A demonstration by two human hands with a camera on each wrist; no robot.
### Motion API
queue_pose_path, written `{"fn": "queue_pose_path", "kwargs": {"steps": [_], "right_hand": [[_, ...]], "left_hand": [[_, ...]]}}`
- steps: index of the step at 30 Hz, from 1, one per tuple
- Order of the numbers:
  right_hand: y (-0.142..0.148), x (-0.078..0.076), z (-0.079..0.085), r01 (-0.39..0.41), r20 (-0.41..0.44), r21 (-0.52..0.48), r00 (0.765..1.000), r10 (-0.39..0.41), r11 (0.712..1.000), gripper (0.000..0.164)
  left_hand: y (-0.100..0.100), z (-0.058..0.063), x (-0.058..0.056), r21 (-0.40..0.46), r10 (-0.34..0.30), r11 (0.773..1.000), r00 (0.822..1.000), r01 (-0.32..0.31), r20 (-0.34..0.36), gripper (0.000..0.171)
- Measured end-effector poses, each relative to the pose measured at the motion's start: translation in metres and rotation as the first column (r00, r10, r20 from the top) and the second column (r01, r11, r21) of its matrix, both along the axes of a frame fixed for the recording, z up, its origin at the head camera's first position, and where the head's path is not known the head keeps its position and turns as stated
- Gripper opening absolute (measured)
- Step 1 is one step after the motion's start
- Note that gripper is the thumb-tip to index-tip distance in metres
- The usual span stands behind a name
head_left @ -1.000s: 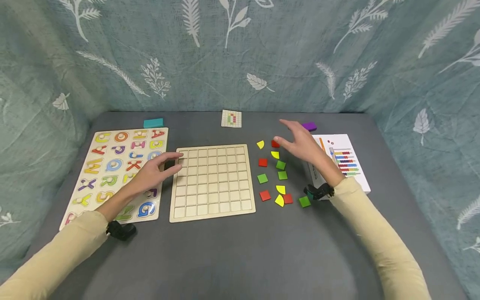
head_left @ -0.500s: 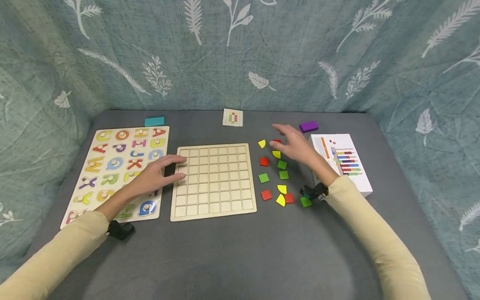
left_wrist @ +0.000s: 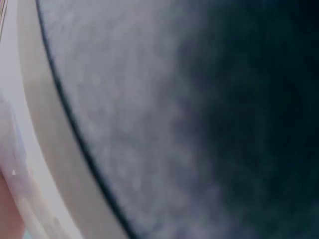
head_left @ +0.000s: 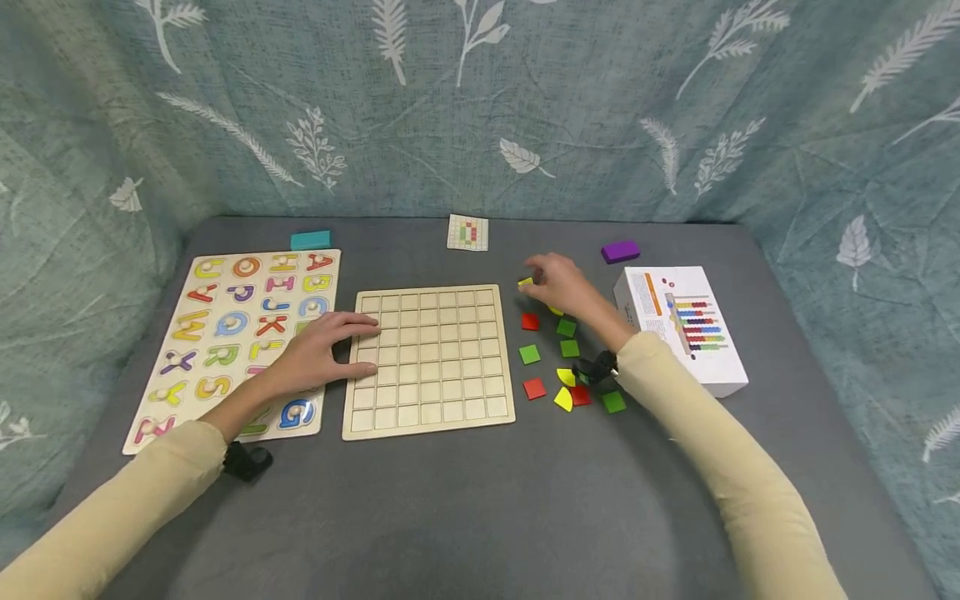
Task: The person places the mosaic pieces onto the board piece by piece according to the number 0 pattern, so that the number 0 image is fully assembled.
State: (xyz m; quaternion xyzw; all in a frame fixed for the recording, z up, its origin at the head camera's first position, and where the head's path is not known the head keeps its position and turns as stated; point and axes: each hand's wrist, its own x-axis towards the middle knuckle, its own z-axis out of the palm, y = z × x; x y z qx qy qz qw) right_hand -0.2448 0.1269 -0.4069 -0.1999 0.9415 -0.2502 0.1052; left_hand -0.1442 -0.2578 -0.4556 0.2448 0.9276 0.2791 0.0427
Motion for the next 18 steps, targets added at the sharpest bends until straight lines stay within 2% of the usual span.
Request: {"fn": "queue_pose_path", "kwargs": {"steps": [5,12,18], "right_hand": [[-0.0063,-0.0025,-0.0023,0.028,0.038,0.028,0.999,-0.029,0.999,0.047],[-0.0075,-0.0041,-0.0035,0.063,0.029,0.023,0.998,-0.064,0.998,0.044],[-0.0082,-0.0031,-0.0075,0.083,0.066,0.030,0.994,-0.085,0.996,0.039]], "left_hand": [[0.0007,-0.0013,-0.0004,-0.020,0.000,1.000,0.999,-0.001,-0.045,0.057],[0.0011,0.0017,-0.0052,0.009,0.027,1.000,1.000,-0.027,-0.008,0.059],[0.0001,0.0029,-0.0038,-0.019,0.031,0.999,0.999,-0.030,0.037,0.061]]}}
